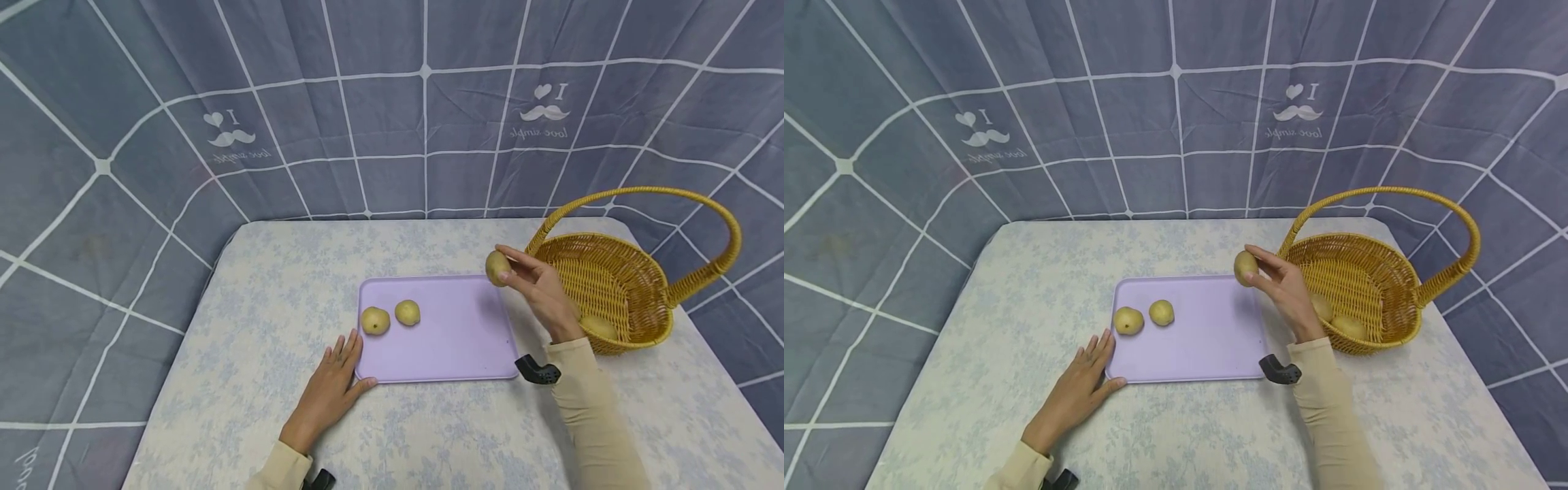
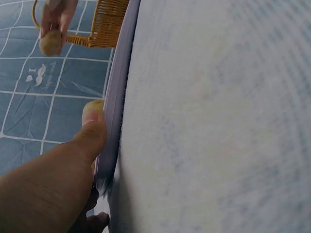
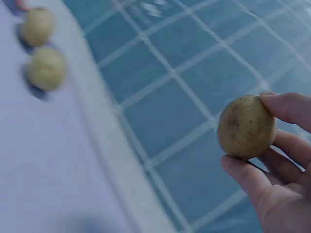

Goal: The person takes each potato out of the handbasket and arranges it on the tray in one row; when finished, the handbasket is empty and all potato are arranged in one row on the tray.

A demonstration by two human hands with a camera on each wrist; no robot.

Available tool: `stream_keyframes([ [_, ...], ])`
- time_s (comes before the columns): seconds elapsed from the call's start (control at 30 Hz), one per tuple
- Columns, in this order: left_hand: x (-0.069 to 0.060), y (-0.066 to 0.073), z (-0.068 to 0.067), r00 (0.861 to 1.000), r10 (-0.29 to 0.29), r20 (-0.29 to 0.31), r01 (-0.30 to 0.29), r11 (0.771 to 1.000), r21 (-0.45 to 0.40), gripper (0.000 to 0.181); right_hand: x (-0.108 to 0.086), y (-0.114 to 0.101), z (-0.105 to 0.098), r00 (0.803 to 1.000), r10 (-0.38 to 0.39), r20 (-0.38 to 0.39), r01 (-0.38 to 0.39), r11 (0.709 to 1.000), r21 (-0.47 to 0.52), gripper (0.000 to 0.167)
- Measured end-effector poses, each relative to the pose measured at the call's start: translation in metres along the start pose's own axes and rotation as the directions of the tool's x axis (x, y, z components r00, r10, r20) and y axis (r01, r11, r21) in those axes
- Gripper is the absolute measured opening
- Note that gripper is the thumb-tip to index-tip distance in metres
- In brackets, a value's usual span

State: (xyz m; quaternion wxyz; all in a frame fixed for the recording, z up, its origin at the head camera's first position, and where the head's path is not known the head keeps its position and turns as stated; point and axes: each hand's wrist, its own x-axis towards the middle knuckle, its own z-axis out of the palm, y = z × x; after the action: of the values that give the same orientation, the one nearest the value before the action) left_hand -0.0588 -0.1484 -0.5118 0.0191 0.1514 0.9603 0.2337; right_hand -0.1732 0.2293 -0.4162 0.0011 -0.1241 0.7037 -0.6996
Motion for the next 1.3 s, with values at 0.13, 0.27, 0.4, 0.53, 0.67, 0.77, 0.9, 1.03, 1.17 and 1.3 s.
stream_keyframes([
  [0.13, 0.000, 0.001, 0.000, 1.000, 0.001, 0.000, -0.001, 1.000, -0.001, 0.085, 0.007, 0.022, 0.028, 0.997, 0.014, 0.075, -0.009, 0.998, -0.065, 0.053],
  [0.27, 0.000, 0.001, -0.001, 1.000, 0.004, 0.001, -0.004, 1.000, -0.002, 0.085, 0.012, 0.040, 0.051, 0.990, 0.031, 0.140, -0.016, 0.994, -0.110, 0.051],
  [0.4, 0.000, 0.001, -0.002, 1.000, 0.014, -0.002, -0.014, 1.000, -0.003, 0.085, 0.008, 0.045, 0.069, 0.976, 0.092, 0.196, -0.057, 0.983, -0.173, 0.053],
  [0.53, 0.000, 0.001, -0.002, 1.000, 0.025, -0.008, -0.025, 1.000, 0.005, 0.084, 0.001, 0.039, 0.081, 0.963, 0.135, 0.232, -0.074, 0.964, -0.255, 0.053],
  [0.67, 0.000, 0.002, -0.002, 1.000, 0.025, -0.006, -0.025, 1.000, 0.006, 0.084, -0.004, 0.041, 0.087, 0.957, 0.135, 0.257, -0.051, 0.949, -0.310, 0.052],
  [0.77, 0.000, 0.002, -0.002, 1.000, 0.020, 0.000, -0.020, 1.000, 0.005, 0.085, -0.003, 0.060, 0.087, 0.955, 0.118, 0.273, -0.019, 0.940, -0.341, 0.052],
  [0.9, 0.000, 0.001, -0.002, 1.000, 0.016, 0.005, -0.016, 1.000, 0.007, 0.085, -0.001, 0.082, 0.087, 0.955, 0.088, 0.282, 0.025, 0.926, -0.376, 0.052],
  [1.03, 0.000, 0.001, -0.002, 1.000, 0.015, 0.009, -0.015, 1.000, 0.007, 0.084, -0.001, 0.078, 0.091, 0.953, 0.076, 0.292, 0.060, 0.900, -0.431, 0.051],
  [1.17, 0.000, 0.001, -0.002, 1.000, 0.018, 0.008, -0.018, 1.000, 0.008, 0.084, -0.002, 0.076, 0.093, 0.951, 0.077, 0.300, 0.076, 0.881, -0.467, 0.052],
  [1.3, 0.000, 0.001, -0.002, 1.000, 0.018, 0.005, -0.018, 1.000, 0.008, 0.084, -0.001, 0.077, 0.094, 0.951, 0.071, 0.302, 0.083, 0.879, -0.469, 0.052],
])
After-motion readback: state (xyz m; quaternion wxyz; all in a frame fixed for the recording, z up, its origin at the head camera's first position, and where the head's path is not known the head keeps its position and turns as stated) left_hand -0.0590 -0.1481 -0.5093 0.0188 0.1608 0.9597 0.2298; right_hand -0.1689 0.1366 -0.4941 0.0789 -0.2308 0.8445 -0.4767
